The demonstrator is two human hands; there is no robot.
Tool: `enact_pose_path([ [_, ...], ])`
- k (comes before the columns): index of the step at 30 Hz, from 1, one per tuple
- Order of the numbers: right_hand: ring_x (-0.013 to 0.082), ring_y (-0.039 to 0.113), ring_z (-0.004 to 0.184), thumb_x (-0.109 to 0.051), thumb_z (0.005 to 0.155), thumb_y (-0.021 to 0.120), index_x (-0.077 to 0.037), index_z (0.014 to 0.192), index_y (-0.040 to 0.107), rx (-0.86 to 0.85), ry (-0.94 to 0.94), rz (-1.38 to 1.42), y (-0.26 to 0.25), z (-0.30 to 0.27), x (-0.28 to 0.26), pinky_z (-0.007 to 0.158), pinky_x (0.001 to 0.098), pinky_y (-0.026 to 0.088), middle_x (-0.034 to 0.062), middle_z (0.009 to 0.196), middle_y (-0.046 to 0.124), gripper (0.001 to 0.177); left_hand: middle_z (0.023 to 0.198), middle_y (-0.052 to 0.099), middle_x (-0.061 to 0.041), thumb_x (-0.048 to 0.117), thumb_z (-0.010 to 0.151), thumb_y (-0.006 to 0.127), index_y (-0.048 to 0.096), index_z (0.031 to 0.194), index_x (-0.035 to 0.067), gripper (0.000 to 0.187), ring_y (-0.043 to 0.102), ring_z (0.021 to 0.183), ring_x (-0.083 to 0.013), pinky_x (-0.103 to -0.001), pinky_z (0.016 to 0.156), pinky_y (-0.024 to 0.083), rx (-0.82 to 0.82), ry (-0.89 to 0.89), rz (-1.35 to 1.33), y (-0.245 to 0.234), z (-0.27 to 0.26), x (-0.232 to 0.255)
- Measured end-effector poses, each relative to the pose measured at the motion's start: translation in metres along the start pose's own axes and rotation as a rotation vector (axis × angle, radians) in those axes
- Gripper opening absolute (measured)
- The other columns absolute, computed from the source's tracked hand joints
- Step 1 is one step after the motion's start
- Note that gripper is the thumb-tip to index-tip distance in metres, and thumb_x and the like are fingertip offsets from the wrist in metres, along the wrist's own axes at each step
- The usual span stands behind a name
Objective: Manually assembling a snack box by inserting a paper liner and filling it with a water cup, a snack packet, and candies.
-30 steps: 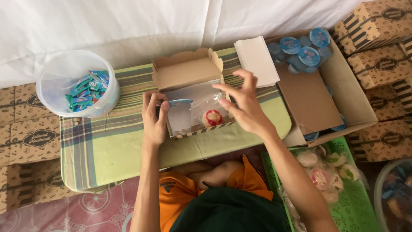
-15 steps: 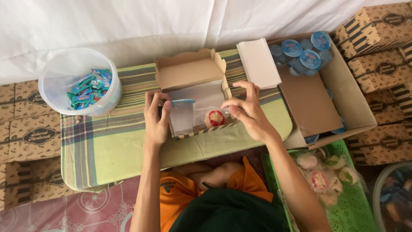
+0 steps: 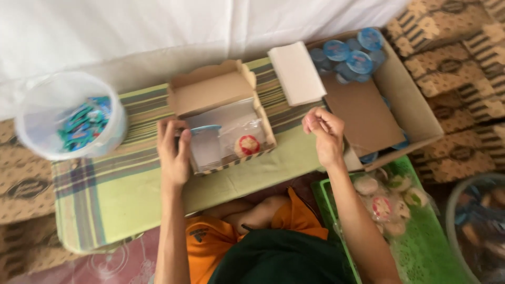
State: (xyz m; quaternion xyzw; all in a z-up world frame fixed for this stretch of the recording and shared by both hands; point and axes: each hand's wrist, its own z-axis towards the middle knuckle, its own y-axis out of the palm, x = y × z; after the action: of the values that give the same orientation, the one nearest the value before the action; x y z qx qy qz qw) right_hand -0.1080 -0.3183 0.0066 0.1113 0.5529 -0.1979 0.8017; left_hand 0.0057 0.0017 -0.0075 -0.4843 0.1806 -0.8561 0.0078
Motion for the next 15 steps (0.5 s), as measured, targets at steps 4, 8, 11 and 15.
enact_pose_path([
  [4, 0.0127, 0.035, 0.057, -0.013, 0.106, 0.056, -0.005, 0.074, 0.052, 0.111, -0.034, 0.120, -0.036, -0.009, 0.024, 0.061, 0.0245, 0.033, 0.0026, 0.059, 0.035, 0.033, 0.112, 0.048, -0.022, 0.022, 0.108, 0.047, 0.055, 0.105, 0.002, 0.021, 0.053, 0.103, -0.0435, -0.051, 0.096, 0.042, 0.020, 0.015, -0.003, 0.004, -0.002, 0.001],
  [8, 0.0148, 0.059, 0.070, -0.001, 0.094, 0.066, 0.002, 0.101, 0.062, 0.290, -0.004, 0.068, -0.084, -0.023, 0.043, 0.072, 0.0241, 0.045, 0.0093, 0.076, 0.057, 0.009, 0.111, 0.046, -0.020, 0.021, 0.109, 0.047, 0.056, 0.108, 0.001, 0.022, 0.051, 0.104, -0.0390, -0.047, 0.096, 0.041, -0.021, 0.006, 0.009, 0.004, -0.003, -0.008],
  [11, 0.0163, 0.061, 0.070, 0.001, 0.094, 0.066, 0.001, 0.094, 0.062, 0.372, 0.037, 0.024, -0.126, -0.034, 0.047, 0.073, 0.0251, 0.047, 0.0113, 0.076, 0.059, 0.004, 0.112, 0.045, -0.022, 0.019, 0.111, 0.046, 0.056, 0.111, -0.001, 0.022, 0.049, 0.106, -0.0416, -0.049, 0.097, 0.040, -0.040, 0.017, 0.025, 0.005, -0.005, -0.016],
  [15, 0.0128, 0.055, 0.073, -0.003, 0.096, 0.059, -0.003, 0.092, 0.059, 0.470, 0.020, 0.080, -0.180, -0.055, 0.037, 0.074, 0.0235, 0.046, 0.0066, 0.082, 0.063, 0.004, 0.116, 0.044, -0.022, 0.015, 0.104, 0.046, 0.055, 0.114, -0.009, 0.028, 0.042, 0.104, -0.0335, -0.044, 0.085, 0.036, -0.005, -0.043, 0.138, 0.013, -0.007, -0.009],
])
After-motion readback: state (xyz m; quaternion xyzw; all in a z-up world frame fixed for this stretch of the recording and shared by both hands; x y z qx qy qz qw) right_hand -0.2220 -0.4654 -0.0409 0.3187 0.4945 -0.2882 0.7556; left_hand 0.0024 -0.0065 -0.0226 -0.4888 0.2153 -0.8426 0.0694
